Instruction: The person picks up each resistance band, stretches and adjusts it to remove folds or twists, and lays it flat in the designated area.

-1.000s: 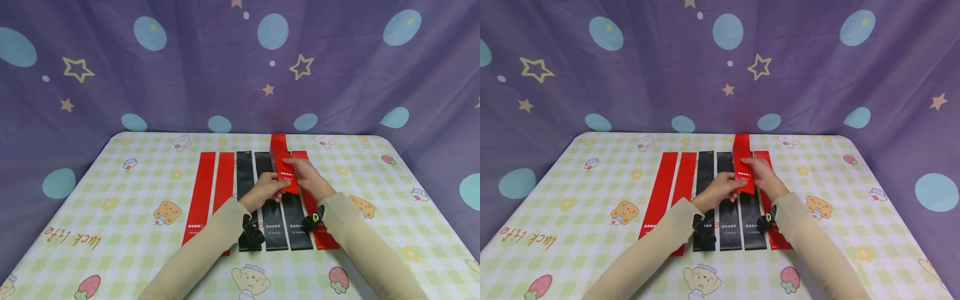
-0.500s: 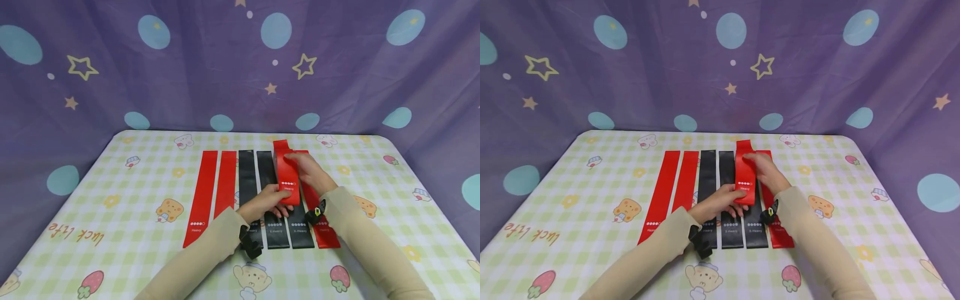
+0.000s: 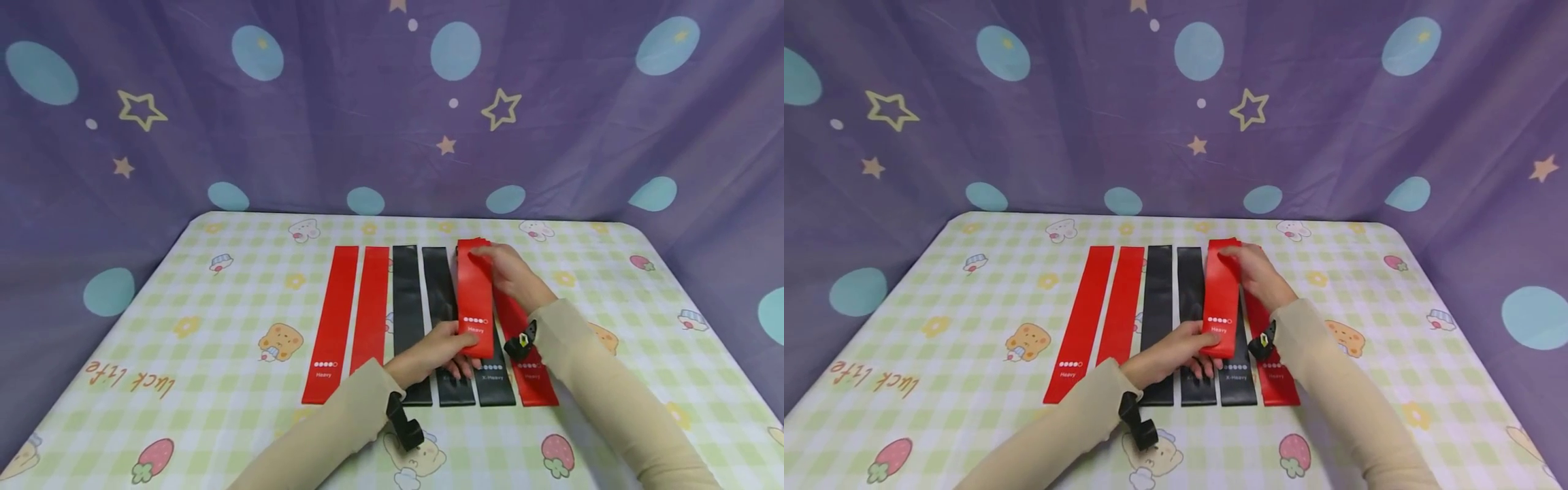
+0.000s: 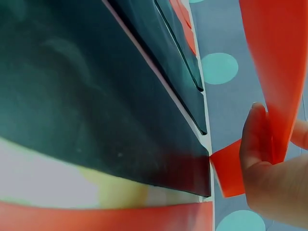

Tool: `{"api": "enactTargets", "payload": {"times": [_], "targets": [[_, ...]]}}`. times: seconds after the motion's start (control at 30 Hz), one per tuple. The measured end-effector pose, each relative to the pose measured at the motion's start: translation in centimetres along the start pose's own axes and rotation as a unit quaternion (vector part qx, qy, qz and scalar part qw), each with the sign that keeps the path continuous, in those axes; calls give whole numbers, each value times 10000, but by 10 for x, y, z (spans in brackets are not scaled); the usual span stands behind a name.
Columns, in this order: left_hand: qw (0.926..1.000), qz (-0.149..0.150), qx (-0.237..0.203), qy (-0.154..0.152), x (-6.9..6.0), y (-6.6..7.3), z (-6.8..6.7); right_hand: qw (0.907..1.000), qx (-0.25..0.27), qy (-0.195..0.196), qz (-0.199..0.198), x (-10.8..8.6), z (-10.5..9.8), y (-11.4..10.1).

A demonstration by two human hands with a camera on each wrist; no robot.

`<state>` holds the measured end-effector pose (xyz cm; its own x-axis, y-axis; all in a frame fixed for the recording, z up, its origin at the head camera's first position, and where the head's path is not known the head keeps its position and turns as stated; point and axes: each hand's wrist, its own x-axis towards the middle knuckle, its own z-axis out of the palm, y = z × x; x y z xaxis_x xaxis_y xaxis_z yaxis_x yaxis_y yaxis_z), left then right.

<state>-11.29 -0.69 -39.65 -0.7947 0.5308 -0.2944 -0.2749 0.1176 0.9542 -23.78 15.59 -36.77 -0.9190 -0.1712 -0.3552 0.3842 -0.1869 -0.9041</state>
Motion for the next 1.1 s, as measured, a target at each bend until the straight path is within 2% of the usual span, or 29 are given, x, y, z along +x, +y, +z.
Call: {"api": "enactTargets", "payload": {"times": [0.23,0.53,0.77,0.93,1.1], "targets": [[9998,18,176,-56,-8,1,8,9998,-101,108,-128,0,-5,-4],[9972,63,734,-128,-20,3,20,9999,-80,5,-141,1,-15,-10],[9972,111,696,-235,-25,4,27,9992,227,-242,-226,3,-23,-12],[9974,29,628,-349,-28,4,30,9990,-12,-243,-383,4,-28,-12],[9979,63,611,-191,-29,1,31,9983,-261,-292,-441,4,-31,-14]]}}
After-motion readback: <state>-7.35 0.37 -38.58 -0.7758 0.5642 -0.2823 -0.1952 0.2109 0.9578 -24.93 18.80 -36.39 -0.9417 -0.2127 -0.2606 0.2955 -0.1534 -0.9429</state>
